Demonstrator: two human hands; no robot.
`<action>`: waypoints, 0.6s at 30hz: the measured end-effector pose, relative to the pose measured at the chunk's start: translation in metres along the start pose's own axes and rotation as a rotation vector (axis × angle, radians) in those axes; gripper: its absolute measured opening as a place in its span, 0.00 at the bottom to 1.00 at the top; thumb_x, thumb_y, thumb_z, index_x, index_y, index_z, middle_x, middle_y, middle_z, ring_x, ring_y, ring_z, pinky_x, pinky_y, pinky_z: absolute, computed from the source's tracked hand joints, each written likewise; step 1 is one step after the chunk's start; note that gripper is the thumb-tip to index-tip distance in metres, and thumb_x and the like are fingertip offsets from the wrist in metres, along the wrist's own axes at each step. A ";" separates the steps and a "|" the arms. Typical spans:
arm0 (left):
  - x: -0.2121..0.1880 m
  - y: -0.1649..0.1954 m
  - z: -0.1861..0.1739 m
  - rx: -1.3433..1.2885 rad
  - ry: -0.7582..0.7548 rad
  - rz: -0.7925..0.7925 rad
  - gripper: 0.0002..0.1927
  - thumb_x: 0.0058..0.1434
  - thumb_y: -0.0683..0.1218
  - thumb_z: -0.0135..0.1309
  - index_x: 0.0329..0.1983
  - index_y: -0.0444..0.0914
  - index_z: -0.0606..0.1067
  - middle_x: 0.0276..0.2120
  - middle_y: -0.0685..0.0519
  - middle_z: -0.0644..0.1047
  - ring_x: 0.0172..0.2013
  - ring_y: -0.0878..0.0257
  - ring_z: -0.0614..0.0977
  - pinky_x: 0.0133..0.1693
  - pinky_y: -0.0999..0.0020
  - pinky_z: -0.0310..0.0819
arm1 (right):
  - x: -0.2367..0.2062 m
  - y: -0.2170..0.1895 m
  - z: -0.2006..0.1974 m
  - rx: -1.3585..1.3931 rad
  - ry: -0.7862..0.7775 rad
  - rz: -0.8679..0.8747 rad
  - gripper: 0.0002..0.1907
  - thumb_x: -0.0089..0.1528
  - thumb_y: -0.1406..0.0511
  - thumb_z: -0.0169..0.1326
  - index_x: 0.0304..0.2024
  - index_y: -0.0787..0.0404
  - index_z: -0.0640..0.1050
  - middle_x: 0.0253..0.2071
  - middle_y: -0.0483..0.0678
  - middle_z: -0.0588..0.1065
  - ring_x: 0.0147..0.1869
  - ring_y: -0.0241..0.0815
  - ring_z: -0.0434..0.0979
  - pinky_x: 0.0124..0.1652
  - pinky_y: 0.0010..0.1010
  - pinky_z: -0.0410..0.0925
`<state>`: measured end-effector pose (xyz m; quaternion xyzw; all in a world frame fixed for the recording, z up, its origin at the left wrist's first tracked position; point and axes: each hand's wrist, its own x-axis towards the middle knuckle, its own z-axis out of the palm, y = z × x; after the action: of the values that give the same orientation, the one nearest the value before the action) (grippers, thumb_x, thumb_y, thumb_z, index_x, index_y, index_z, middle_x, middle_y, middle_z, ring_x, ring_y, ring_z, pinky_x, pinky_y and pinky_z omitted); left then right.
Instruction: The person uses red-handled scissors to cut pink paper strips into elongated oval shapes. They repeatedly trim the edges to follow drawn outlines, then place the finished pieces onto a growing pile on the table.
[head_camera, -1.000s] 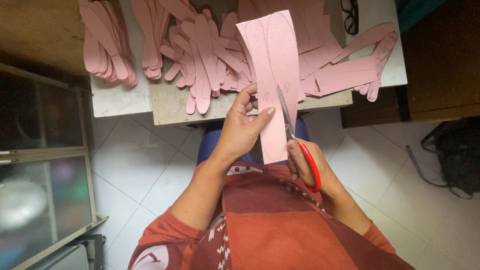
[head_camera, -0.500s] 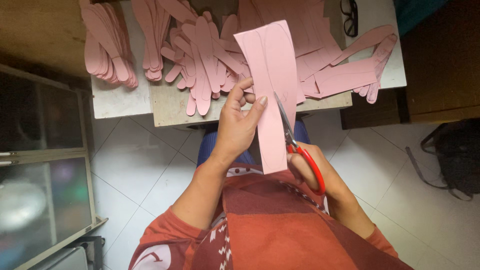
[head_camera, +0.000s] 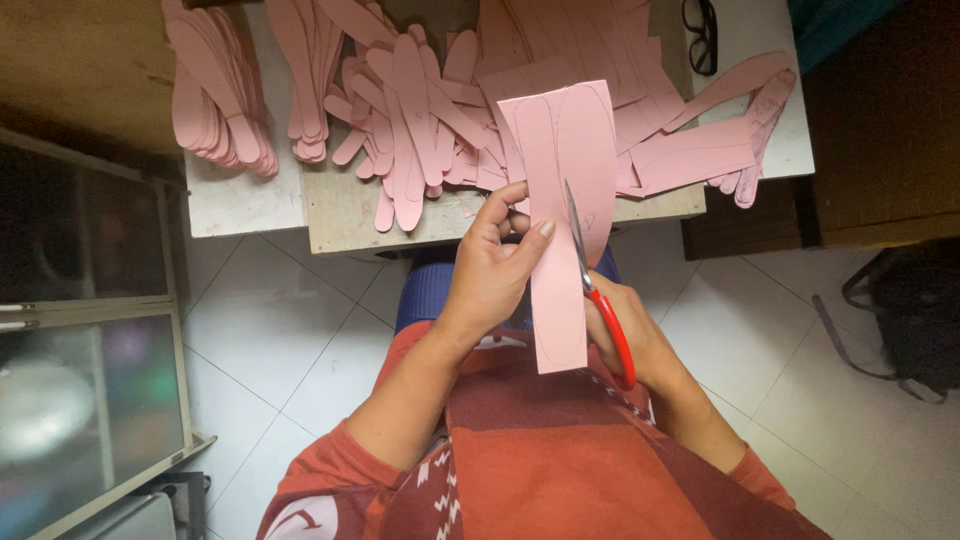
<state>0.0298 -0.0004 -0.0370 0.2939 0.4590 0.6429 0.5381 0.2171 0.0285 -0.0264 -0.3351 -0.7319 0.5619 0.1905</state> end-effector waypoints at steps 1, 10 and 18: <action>0.000 0.000 0.000 -0.004 -0.001 0.002 0.23 0.69 0.38 0.54 0.66 0.35 0.66 0.38 0.52 0.78 0.35 0.70 0.83 0.36 0.77 0.79 | -0.001 0.001 0.001 -0.019 0.009 0.014 0.13 0.69 0.65 0.42 0.49 0.68 0.73 0.32 0.53 0.77 0.34 0.38 0.72 0.38 0.32 0.71; 0.004 -0.007 -0.005 -0.003 -0.005 0.009 0.24 0.69 0.39 0.54 0.67 0.34 0.66 0.38 0.52 0.78 0.35 0.70 0.82 0.36 0.76 0.79 | -0.002 0.011 0.006 -0.123 0.098 0.171 0.13 0.67 0.63 0.46 0.38 0.68 0.74 0.25 0.54 0.76 0.29 0.40 0.74 0.33 0.33 0.71; 0.018 -0.020 -0.014 0.009 0.037 0.142 0.18 0.74 0.38 0.55 0.65 0.30 0.70 0.42 0.52 0.76 0.40 0.71 0.79 0.43 0.76 0.78 | -0.004 0.015 0.006 -0.143 0.091 0.168 0.13 0.66 0.61 0.48 0.39 0.66 0.77 0.26 0.51 0.78 0.31 0.37 0.76 0.34 0.31 0.71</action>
<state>0.0215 0.0133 -0.0630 0.3162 0.4497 0.6826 0.4815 0.2197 0.0237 -0.0427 -0.4330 -0.7300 0.5066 0.1515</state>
